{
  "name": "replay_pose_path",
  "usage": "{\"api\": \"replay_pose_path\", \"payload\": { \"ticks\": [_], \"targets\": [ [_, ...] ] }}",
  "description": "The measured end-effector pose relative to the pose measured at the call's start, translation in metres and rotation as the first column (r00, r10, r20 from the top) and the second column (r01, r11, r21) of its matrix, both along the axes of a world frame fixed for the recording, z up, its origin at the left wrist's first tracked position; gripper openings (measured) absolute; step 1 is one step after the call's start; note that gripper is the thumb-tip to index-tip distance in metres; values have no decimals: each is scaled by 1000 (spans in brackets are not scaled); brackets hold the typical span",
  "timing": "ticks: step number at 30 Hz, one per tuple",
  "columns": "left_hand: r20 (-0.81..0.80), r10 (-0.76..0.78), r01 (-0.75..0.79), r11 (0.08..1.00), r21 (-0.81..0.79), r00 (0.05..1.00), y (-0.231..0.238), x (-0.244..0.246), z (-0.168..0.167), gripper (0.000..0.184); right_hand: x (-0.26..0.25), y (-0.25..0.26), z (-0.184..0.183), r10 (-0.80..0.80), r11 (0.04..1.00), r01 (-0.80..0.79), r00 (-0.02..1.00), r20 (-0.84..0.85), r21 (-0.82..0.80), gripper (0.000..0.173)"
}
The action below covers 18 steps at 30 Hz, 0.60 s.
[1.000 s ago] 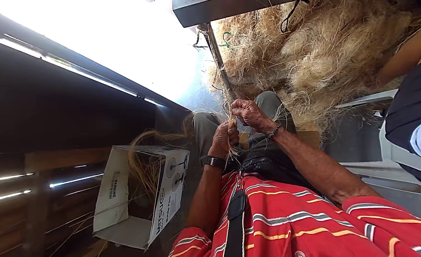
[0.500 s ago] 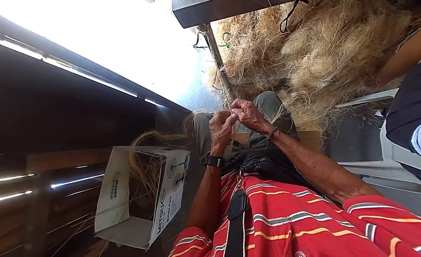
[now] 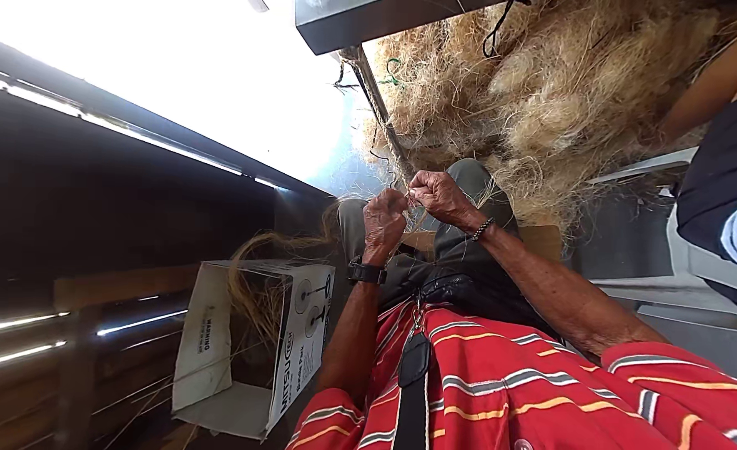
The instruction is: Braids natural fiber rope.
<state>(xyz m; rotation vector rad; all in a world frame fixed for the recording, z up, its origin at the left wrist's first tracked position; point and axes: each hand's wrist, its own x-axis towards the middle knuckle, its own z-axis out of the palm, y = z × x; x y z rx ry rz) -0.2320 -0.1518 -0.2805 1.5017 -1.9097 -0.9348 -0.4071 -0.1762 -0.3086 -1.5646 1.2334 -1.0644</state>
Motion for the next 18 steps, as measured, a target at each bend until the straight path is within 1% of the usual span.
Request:
{"api": "replay_pose_path", "payload": {
  "ticks": [3,5,8,11,13,15,17,18],
  "targets": [
    [-161,48,-17,982,187,986,3,-8,-2,18,-2,-1,2,-6,1000,7,999,-51,6,12],
    [-257,113,-32,954,298,960,5,-13,0,22,-4,11,2,-13,1000,12,998,-69,-24,14],
    [-259,188,-111,952,286,947,6,-18,-1,21,-4,11,4,12,999,-18,991,-130,-42,13],
    [-234,183,-129,965,227,955,0,-13,2,19,-3,-4,3,83,996,-85,986,-147,-7,16],
    [-246,198,-149,968,203,949,-9,-12,3,17,-4,-5,6,146,989,-142,983,-115,34,18],
    [-248,207,-157,966,207,946,-11,-9,5,15,-6,-5,8,217,973,-213,975,-40,87,19],
    [-247,183,-126,965,229,951,-5,-3,3,16,-13,-1,10,278,951,-280,960,33,135,20],
    [-263,171,-103,962,251,949,-3,-1,1,16,-19,3,9,290,946,-293,956,42,140,22]
  ]
}}
